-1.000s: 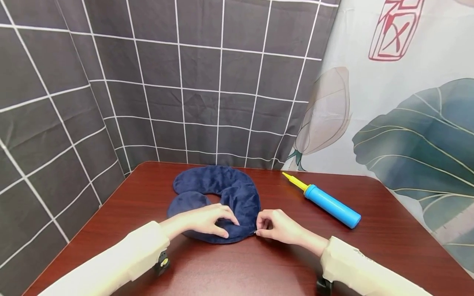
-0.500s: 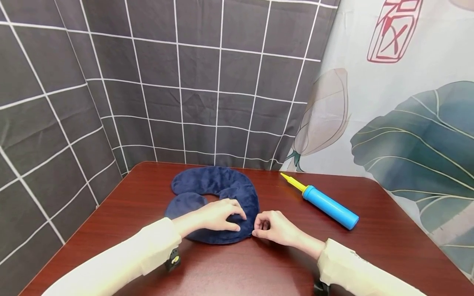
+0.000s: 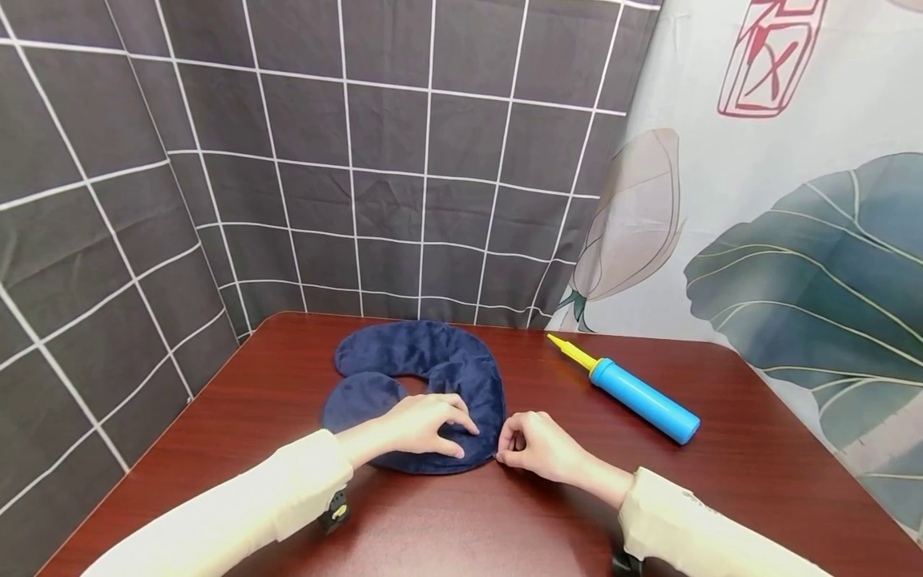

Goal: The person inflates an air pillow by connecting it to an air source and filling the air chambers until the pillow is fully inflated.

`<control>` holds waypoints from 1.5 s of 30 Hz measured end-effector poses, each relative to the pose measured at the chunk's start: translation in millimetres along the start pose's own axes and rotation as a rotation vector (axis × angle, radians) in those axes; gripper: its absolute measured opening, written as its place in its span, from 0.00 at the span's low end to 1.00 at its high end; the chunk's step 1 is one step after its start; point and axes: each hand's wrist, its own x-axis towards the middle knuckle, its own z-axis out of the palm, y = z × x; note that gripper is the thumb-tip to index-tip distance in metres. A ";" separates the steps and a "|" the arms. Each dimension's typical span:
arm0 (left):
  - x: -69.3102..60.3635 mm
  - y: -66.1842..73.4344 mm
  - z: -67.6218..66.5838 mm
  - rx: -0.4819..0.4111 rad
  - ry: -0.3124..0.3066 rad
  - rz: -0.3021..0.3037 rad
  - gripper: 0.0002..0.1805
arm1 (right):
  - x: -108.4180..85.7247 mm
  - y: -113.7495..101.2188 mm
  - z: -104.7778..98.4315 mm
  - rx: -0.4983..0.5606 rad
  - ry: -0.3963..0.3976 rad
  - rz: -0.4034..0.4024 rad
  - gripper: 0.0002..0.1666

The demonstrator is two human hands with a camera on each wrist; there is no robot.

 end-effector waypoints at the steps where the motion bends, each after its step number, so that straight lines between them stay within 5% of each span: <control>1: -0.5 -0.3 0.7 0.006 0.003 0.000 0.18 | -0.2 -0.3 0.4 -0.005 -0.001 -0.002 0.08; 20: -4.1 -3.1 -0.8 0.023 -0.037 0.033 0.19 | -9.2 -9.2 -0.5 -0.089 -0.004 0.011 0.10; 28: -5.2 -2.3 -0.3 0.017 -0.042 0.037 0.20 | -8.4 -4.9 -1.2 -0.235 0.071 0.020 0.12; 45: -6.0 0.4 -2.3 0.044 -0.056 0.048 0.20 | 11.3 13.4 -8.8 -0.321 0.160 0.134 0.13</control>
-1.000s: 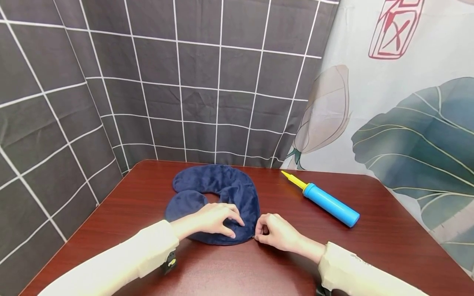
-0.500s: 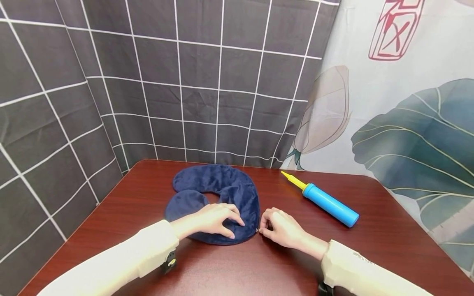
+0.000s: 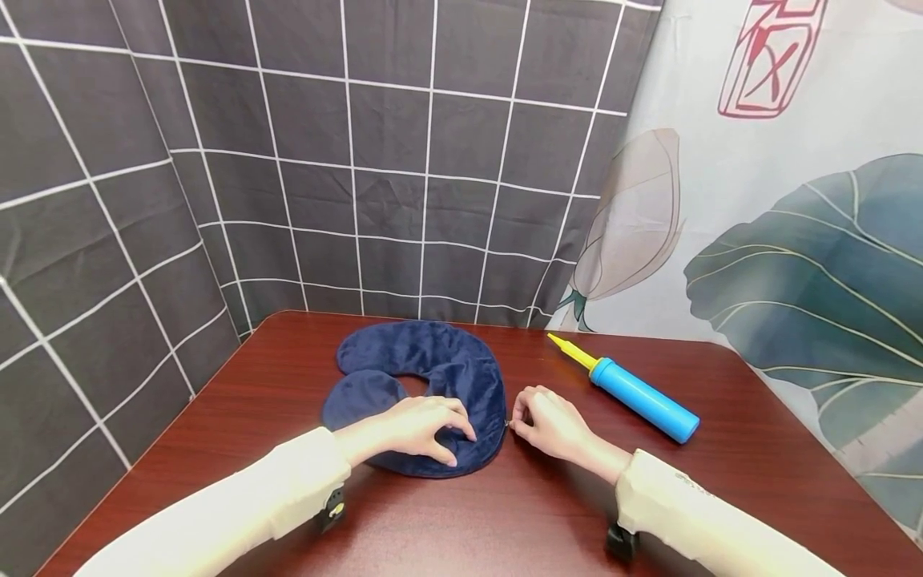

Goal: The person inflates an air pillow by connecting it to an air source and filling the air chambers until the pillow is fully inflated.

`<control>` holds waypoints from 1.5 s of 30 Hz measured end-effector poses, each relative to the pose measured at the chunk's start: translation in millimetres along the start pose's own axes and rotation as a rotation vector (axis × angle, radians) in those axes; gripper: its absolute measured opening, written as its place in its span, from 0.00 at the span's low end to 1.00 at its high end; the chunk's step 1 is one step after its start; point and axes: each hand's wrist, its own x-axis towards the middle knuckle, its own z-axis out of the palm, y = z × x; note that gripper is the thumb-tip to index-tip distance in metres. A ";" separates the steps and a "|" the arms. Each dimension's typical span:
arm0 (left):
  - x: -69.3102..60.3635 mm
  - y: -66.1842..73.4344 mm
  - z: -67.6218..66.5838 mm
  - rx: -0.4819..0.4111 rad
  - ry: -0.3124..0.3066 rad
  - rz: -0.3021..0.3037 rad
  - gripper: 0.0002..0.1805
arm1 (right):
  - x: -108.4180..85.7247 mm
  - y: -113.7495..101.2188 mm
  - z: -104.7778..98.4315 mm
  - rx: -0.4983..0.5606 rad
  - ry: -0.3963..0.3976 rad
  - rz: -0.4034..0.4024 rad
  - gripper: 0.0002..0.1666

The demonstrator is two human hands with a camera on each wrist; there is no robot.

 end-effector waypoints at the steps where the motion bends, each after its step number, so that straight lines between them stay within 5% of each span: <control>1: 0.1 0.1 -0.1 0.002 -0.001 0.002 0.20 | 1.5 1.0 0.1 0.003 0.002 0.009 0.13; 17: -6.5 -10.6 0.4 -0.018 -0.030 0.058 0.22 | 6.9 6.9 1.2 0.309 -0.113 -0.167 0.09; 27: -13.5 -14.7 -2.0 -0.032 -0.045 0.115 0.23 | 4.6 2.7 -1.3 0.303 -0.142 -0.159 0.07; 37: -15.1 -15.9 -2.1 -0.059 -0.047 0.104 0.23 | 10.8 1.1 -2.0 0.219 -0.084 -0.074 0.09; 45: -11.0 -7.0 -9.7 -0.181 -0.056 0.078 0.20 | 12.9 1.4 -1.2 0.243 -0.099 -0.087 0.08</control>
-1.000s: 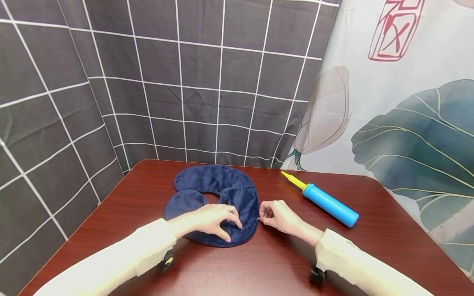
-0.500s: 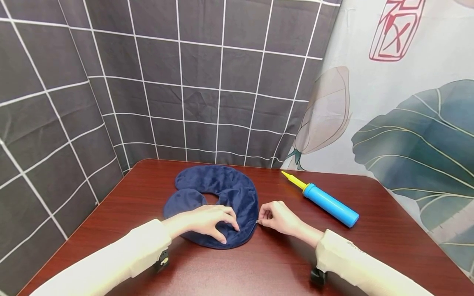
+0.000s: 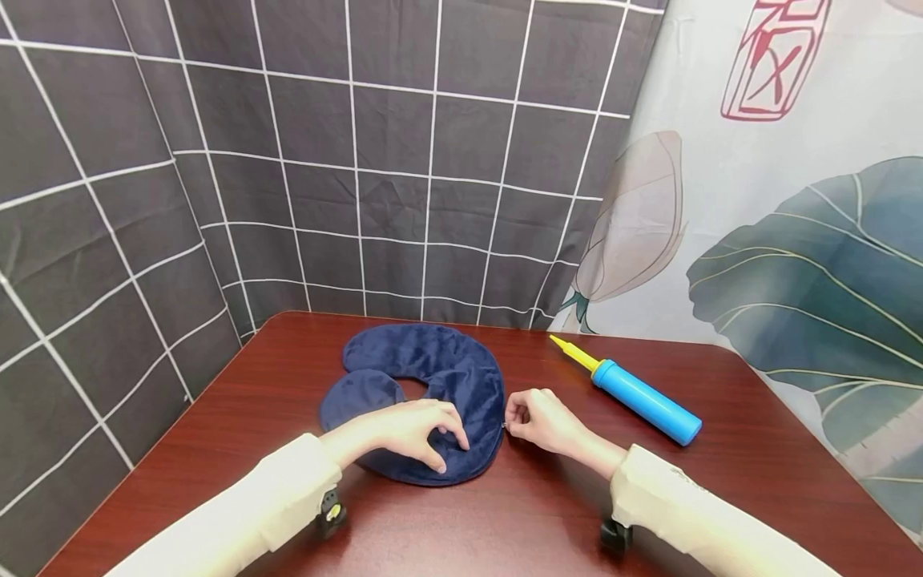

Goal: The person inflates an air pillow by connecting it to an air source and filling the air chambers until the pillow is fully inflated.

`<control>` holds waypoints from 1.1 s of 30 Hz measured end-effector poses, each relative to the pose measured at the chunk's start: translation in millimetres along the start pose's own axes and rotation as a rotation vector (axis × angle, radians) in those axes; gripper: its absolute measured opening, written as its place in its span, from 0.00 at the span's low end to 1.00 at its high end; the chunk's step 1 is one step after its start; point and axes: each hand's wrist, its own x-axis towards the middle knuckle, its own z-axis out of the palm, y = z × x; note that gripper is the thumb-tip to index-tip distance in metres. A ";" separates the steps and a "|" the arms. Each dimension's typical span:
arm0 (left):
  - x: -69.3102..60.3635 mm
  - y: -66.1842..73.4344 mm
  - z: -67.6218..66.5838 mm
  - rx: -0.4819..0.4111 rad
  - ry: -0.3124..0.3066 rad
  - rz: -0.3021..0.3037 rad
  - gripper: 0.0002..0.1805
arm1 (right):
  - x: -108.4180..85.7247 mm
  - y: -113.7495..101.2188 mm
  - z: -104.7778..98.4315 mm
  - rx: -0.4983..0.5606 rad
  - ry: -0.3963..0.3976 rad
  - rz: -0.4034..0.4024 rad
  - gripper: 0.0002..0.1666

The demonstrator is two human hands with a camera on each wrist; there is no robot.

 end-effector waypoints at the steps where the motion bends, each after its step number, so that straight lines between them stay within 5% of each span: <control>1: 0.7 2.2 -0.1 -0.008 0.018 0.002 0.19 | 0.0 0.5 0.6 0.002 -0.001 -0.005 0.08; 8: 12.9 18.1 11.8 -0.084 0.248 -0.105 0.15 | -0.2 4.3 0.6 0.019 0.009 -0.020 0.08; 12: 17.3 24.8 23.9 -0.067 0.323 -0.196 0.14 | 0.0 5.7 -0.2 0.031 0.004 -0.025 0.07; 18: 17.5 29.4 35.2 -0.041 0.351 -0.248 0.14 | 0.5 7.0 -0.9 0.023 -0.005 -0.043 0.07; 33: 14.2 28.6 38.2 -0.038 0.318 -0.205 0.14 | 12.8 13.6 -5.3 -0.089 0.039 0.066 0.07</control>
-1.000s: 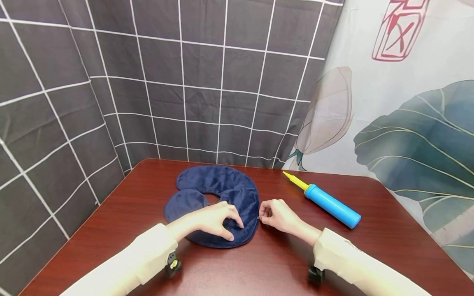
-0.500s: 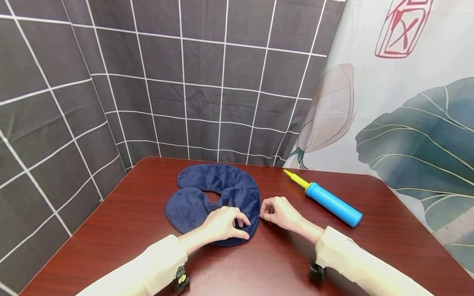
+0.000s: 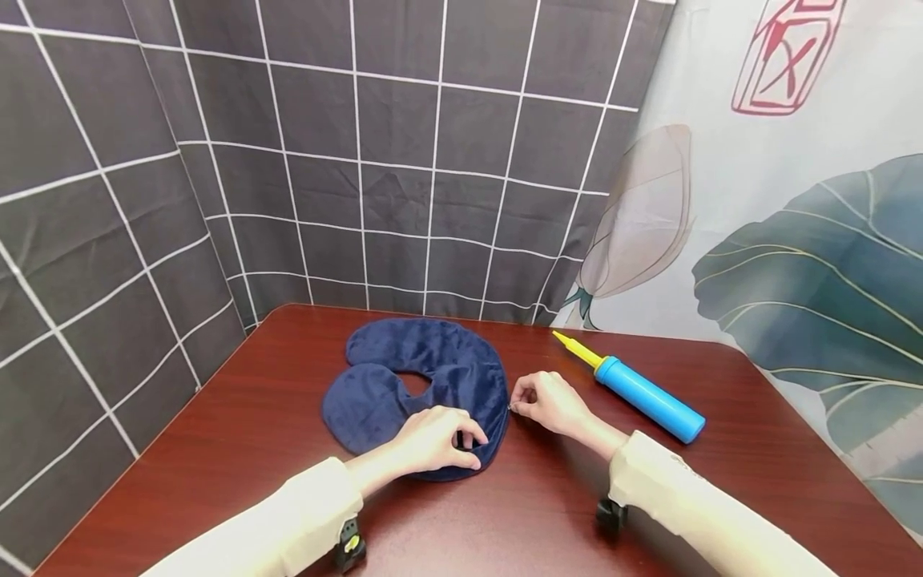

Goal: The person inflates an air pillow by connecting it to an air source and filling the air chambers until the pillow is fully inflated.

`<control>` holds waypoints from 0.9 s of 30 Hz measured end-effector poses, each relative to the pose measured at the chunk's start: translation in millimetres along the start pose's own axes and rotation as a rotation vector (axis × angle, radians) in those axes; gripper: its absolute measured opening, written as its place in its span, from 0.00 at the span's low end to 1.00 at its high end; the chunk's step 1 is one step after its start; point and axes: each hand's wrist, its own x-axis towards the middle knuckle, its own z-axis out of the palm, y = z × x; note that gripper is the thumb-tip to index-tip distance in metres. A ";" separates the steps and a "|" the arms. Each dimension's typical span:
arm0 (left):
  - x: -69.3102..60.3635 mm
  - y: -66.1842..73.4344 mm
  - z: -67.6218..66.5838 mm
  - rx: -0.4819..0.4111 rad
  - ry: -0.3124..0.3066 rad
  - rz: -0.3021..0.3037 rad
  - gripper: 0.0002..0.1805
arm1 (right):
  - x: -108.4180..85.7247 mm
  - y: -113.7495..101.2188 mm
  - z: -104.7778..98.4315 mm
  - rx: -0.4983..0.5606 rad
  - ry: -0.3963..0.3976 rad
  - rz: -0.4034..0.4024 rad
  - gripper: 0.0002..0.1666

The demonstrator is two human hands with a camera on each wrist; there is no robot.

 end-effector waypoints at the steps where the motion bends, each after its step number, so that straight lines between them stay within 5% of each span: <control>1: -1.2 -0.5 -0.2 -0.005 -0.002 0.003 0.14 | 2.1 0.9 0.4 0.001 0.002 0.003 0.07; 11: -6.8 -6.1 -2.8 -0.010 -0.043 0.051 0.14 | 22.3 5.7 0.6 0.007 0.004 -0.041 0.07; 20: -5.4 -9.2 -4.6 -0.006 -0.085 0.075 0.15 | 36.7 16.9 -1.7 -0.002 0.038 0.030 0.06; 27: -4.9 -12.0 -4.7 -0.012 -0.101 0.095 0.14 | 50.2 28.5 -3.1 0.040 0.041 -0.055 0.05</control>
